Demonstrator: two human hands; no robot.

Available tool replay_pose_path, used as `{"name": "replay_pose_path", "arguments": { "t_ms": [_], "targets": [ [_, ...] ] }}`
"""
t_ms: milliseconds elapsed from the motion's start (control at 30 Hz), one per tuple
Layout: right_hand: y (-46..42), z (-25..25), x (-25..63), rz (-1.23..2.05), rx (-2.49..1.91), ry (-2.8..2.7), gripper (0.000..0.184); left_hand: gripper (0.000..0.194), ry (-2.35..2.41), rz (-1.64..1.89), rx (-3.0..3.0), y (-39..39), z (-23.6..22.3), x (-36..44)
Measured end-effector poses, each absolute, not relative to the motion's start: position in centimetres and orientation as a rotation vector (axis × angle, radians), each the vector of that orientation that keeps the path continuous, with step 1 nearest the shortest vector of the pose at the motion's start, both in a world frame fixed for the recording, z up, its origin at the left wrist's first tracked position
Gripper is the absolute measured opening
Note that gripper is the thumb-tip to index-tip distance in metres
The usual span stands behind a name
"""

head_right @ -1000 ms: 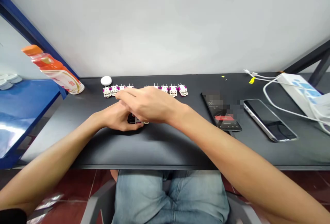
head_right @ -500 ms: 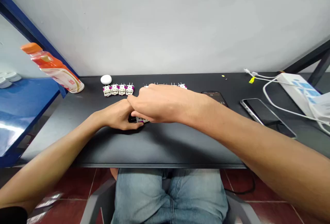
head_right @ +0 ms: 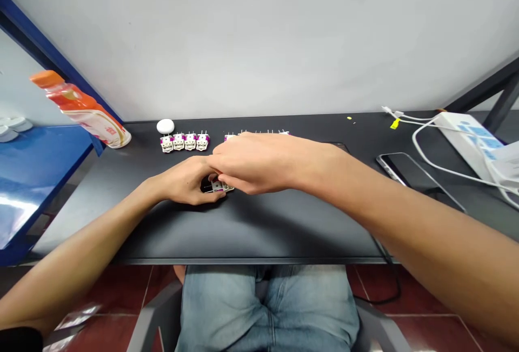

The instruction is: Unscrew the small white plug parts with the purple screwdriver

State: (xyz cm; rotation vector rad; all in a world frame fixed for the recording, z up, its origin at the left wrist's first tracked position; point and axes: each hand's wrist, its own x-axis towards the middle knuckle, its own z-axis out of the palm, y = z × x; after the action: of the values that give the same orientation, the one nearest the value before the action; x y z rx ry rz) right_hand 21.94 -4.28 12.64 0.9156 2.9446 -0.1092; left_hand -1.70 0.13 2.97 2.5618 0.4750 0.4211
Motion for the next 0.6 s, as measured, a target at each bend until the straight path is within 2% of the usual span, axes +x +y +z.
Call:
{"name": "replay_pose_path", "arguments": {
  "t_ms": [167, 433, 600],
  "targets": [
    [-4.6, 13.4, 22.0, -0.171, 0.983, 2.878, 0.018, 0.009, 0.478, 0.434, 2.576, 0.1, 2.9, -1.7],
    [-4.2, 13.1, 23.2, -0.064, 0.824, 3.055, 0.017, 0.011, 0.43, 0.476, 2.589, 0.5, 2.8, -1.9],
    [-4.0, 12.9, 25.0, -0.055, 1.026, 3.182, 0.017, 0.014, 0.636, 0.507, 2.615, 1.3, 2.9, -2.6]
  ]
}}
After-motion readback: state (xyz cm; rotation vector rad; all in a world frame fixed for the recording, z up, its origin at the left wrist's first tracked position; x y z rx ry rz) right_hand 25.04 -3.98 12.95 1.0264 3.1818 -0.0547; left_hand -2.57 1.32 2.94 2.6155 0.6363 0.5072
